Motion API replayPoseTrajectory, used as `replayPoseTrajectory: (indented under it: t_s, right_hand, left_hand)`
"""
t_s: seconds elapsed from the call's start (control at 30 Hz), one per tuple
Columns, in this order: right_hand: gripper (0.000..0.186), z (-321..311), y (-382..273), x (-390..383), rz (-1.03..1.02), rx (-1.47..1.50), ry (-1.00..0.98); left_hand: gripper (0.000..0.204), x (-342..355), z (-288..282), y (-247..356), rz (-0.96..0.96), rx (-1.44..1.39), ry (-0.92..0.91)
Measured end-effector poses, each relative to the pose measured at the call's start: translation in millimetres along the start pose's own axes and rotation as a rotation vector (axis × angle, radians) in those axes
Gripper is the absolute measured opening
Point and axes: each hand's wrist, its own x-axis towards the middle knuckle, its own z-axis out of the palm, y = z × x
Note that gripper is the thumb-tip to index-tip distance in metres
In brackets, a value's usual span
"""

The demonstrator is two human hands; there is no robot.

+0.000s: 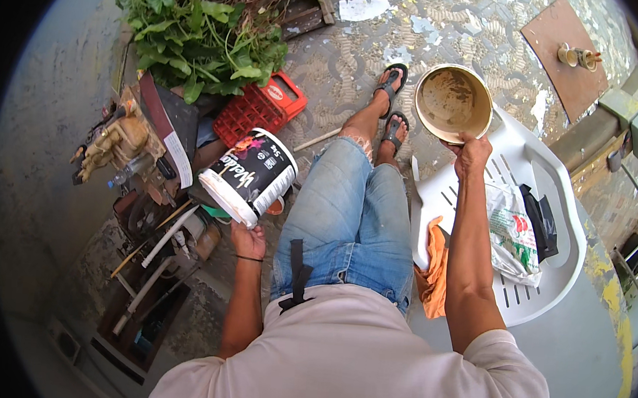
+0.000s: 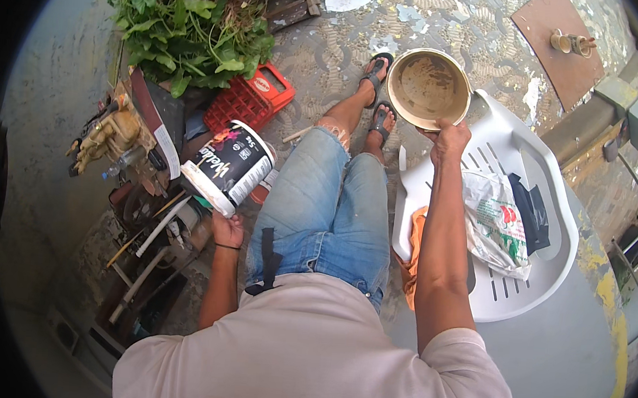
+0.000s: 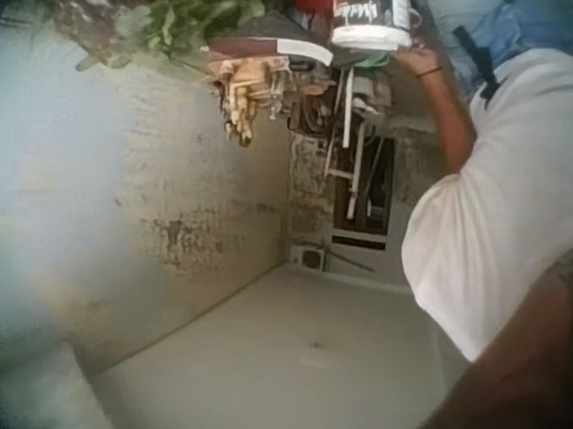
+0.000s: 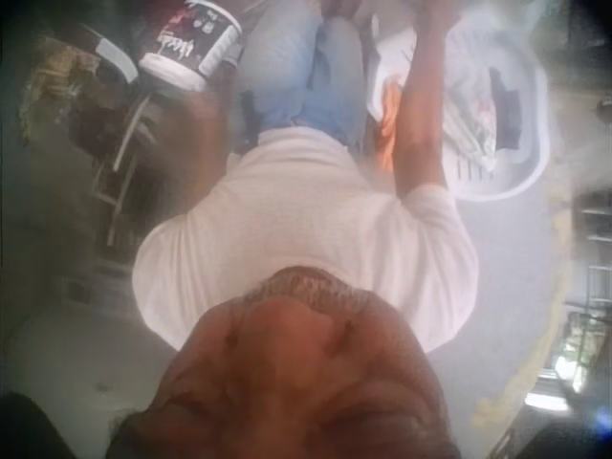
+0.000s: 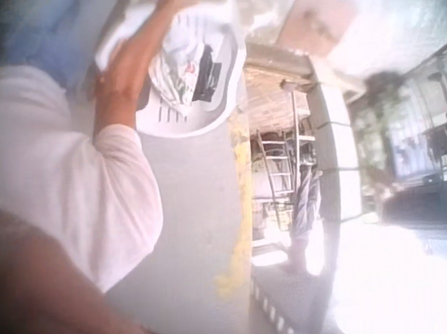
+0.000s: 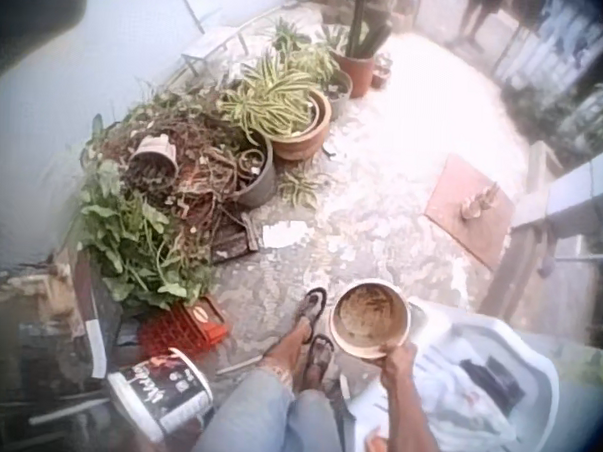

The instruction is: The person opens a sealed paint can using a screwdriver and then stirs the orange paint with a wooden stick. They also handle other paint containers nearby.

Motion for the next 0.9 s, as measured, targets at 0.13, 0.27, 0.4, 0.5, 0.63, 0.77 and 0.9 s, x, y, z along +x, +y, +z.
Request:
replayPoseTrajectory:
  t_s: [0.13, 0.27, 0.4, 0.5, 0.63, 0.77, 0.9]
  right_hand:
    - [0.049, -14.2, 18.4, -38.8, 0.001, -0.084, -0.046]
    - [0.046, -22.9, 37.9, -80.5, 0.007, -0.211, -0.104]
    - [0.047, -18.8, 50.9, -119.7, 0.001, -0.352, -0.135]
    - [0.049, -14.2, 65.6, -144.6, -0.012, -0.395, -0.178]
    - [0.056, 13.3, 88.4, -185.4, 0.01, -0.413, -0.197]
    - [0.06, 30.6, 116.1, -195.0, 0.001, -0.478, -0.321]
    - [0.059, 56.1, 140.7, -234.0, 0.037, -0.53, -0.361]
  left_hand:
    - [0.025, 0.1, -55.2, 24.1, -0.115, -0.497, -0.436]
    - [0.021, -1.4, -99.3, 31.6, -0.009, -0.704, -0.717]
    - [0.033, -8.5, -146.8, 18.2, -0.022, -0.856, -0.81]
    - [0.061, -9.0, -197.2, -8.8, 0.022, -0.936, -0.372]
    - [0.064, 16.3, -263.5, -5.5, -0.02, -1.077, -0.508]
    - [0.07, 38.5, -300.2, -7.9, -0.058, -1.242, -0.857]
    - [0.077, 16.5, -323.7, -58.8, -0.043, -1.459, -1.031]
